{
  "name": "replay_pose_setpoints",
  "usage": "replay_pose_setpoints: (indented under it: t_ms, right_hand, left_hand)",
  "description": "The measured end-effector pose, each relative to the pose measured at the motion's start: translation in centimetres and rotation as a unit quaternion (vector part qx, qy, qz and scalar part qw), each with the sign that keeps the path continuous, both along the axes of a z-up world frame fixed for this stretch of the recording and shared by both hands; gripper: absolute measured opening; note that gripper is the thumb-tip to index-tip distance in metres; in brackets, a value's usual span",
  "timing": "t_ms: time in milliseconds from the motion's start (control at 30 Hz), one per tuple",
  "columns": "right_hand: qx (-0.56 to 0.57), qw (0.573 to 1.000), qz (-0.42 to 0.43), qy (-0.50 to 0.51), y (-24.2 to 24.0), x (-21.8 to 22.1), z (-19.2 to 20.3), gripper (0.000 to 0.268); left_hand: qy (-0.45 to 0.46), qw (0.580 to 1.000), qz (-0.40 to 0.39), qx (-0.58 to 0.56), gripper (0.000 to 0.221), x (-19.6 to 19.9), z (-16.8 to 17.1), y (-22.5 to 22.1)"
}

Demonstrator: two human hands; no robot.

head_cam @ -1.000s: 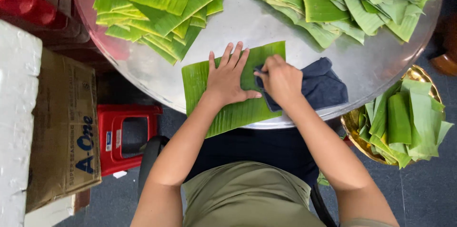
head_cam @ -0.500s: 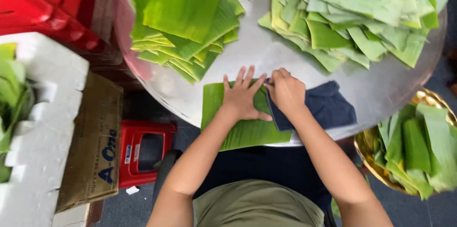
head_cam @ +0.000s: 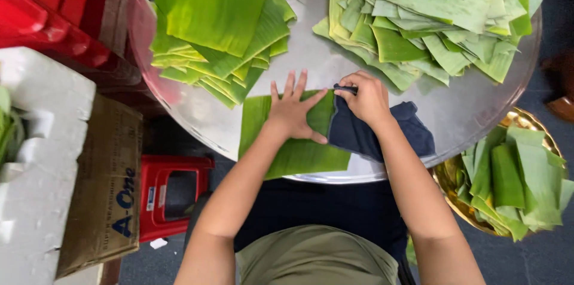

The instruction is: Cleaning banana leaves with a cloth and stacking them on a metal table.

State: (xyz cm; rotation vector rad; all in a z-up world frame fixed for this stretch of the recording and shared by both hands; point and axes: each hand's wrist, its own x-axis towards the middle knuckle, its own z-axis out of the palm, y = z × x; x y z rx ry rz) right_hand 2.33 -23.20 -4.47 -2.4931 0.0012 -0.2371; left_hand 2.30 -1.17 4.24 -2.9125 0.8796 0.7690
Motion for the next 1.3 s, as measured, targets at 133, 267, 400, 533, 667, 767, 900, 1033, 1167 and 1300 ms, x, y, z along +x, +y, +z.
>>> replay_pose_setpoints:
  t_ms: [133, 267, 400, 533, 667, 767, 900, 1033, 1167, 1300]
  right_hand:
    - [0.004, 0.997, 0.002, 0.073, -0.2, -0.6, 1.7, 0.04]
    - [0.11, 0.986, 0.072, -0.101, -1.8, -1.7, 2.9, 0.019]
    - [0.11, 0.954, 0.064, -0.27, -6.9, -4.1, 7.7, 0.02]
    - [0.108, 0.898, -0.06, -0.422, -11.1, -6.2, 10.1, 0.007]
    - [0.084, 0.922, -0.065, -0.371, -4.5, -7.6, 11.1, 0.017]
    - [-0.006, 0.969, 0.0, -0.248, 1.6, -6.7, 4.5, 0.022]
    - [-0.013, 0.985, 0.111, -0.134, 4.5, -6.0, -1.1, 0.023]
    - [0.063, 0.976, 0.181, -0.105, 4.4, -6.7, 1.7, 0.02]
    - [0.046, 0.982, 0.122, -0.137, 4.2, -5.7, -0.8, 0.02]
    - [0.015, 0.98, 0.115, -0.16, 4.5, -4.9, -2.5, 0.013]
  left_hand:
    - [0.013, 1.0, 0.011, 0.004, 0.123, 0.8, -0.4, -0.3]
    - [-0.002, 1.0, 0.02, -0.005, 0.127, 1.5, -1.0, 0.1]
    - [-0.034, 0.998, 0.016, -0.049, 0.123, 1.1, -1.3, 0.6]
    - [-0.155, 0.97, -0.074, -0.171, 0.111, 0.4, -4.5, 1.6]
    - [-0.058, 0.964, -0.078, -0.246, 0.103, -0.4, -5.9, 2.2]
    - [-0.034, 0.967, -0.05, -0.246, 0.106, -0.4, -5.7, 2.3]
    - [-0.012, 0.963, -0.025, -0.269, 0.11, -0.6, -5.4, 2.7]
    - [0.0, 0.965, -0.023, -0.263, 0.105, -0.9, -4.2, 2.7]
    - [0.0, 0.971, -0.016, -0.24, 0.104, -1.4, -3.4, 2.3]
    - [-0.005, 0.97, -0.011, -0.245, 0.105, -1.6, -3.6, 2.4]
